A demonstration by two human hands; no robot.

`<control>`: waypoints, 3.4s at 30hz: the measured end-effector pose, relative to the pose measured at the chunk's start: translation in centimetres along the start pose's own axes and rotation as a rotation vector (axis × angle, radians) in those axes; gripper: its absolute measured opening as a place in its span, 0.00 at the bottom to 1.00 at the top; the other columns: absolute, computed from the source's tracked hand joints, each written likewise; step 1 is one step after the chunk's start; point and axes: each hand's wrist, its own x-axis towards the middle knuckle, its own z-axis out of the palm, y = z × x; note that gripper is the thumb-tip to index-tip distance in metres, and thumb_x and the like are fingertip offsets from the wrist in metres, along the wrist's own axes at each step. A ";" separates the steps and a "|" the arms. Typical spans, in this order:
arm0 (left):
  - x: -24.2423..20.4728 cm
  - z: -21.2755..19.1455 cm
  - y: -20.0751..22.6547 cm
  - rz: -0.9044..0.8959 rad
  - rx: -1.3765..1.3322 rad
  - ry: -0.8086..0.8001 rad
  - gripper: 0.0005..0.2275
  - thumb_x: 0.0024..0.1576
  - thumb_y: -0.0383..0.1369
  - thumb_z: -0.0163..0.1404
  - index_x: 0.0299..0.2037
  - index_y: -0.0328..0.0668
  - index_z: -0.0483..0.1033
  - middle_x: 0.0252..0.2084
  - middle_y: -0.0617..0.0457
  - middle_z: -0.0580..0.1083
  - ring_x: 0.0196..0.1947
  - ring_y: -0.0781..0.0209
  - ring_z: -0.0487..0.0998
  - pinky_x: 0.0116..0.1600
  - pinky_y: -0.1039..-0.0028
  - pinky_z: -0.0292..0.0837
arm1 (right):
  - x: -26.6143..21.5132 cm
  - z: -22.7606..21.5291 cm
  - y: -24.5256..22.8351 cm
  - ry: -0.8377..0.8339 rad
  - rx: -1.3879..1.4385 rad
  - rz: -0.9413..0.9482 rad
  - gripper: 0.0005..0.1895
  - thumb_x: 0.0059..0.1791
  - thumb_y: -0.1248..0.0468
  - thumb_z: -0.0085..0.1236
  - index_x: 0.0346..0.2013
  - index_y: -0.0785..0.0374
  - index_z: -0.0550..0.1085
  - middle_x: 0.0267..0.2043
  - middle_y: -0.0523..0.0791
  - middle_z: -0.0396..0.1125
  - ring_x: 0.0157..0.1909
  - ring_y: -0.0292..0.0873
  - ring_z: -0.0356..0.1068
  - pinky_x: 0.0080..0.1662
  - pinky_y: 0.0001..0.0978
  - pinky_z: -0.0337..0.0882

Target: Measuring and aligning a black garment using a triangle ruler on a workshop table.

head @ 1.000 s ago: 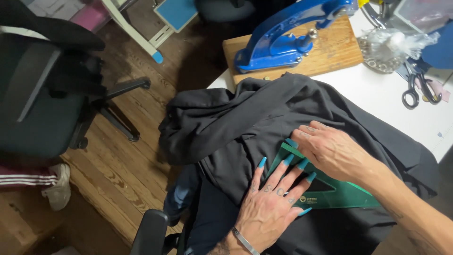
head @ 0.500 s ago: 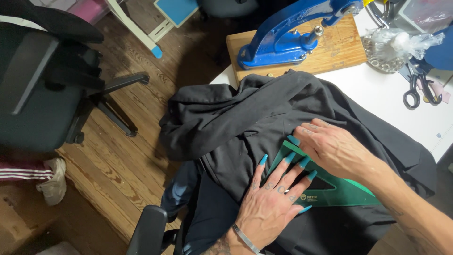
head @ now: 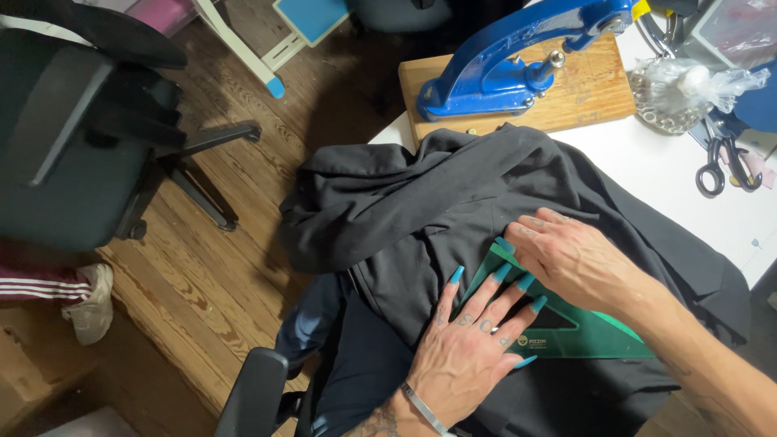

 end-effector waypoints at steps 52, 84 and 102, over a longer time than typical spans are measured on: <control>1.1 -0.8 0.0 -0.067 0.354 0.123 0.24 0.47 0.45 0.47 0.54 0.48 0.62 0.57 0.55 0.62 0.56 0.59 0.62 0.57 0.64 0.56 | -22.2 13.3 -5.2 1.661 0.841 1.344 0.05 0.55 0.64 0.36 0.38 0.63 0.59 0.34 0.52 0.61 0.34 0.45 0.66 0.36 0.28 0.70; -0.2 -1.4 -1.9 -0.801 -0.395 0.086 0.18 0.34 0.27 0.59 0.33 0.36 0.66 0.20 0.49 0.73 0.21 0.68 0.70 0.33 0.83 0.67 | -19.1 8.6 -5.5 1.651 1.328 1.142 0.14 0.51 0.64 0.32 0.21 0.63 0.59 0.37 0.57 0.65 0.43 0.51 0.68 0.47 0.34 0.69; 5.7 0.1 -1.2 -1.110 -0.789 0.155 0.16 0.36 0.15 0.55 0.35 0.26 0.68 0.25 0.33 0.74 0.20 0.46 0.76 0.29 0.71 0.72 | -16.0 7.2 -5.1 1.345 1.022 1.242 0.14 0.49 0.61 0.34 0.22 0.66 0.61 0.39 0.51 0.69 0.43 0.46 0.71 0.47 0.32 0.70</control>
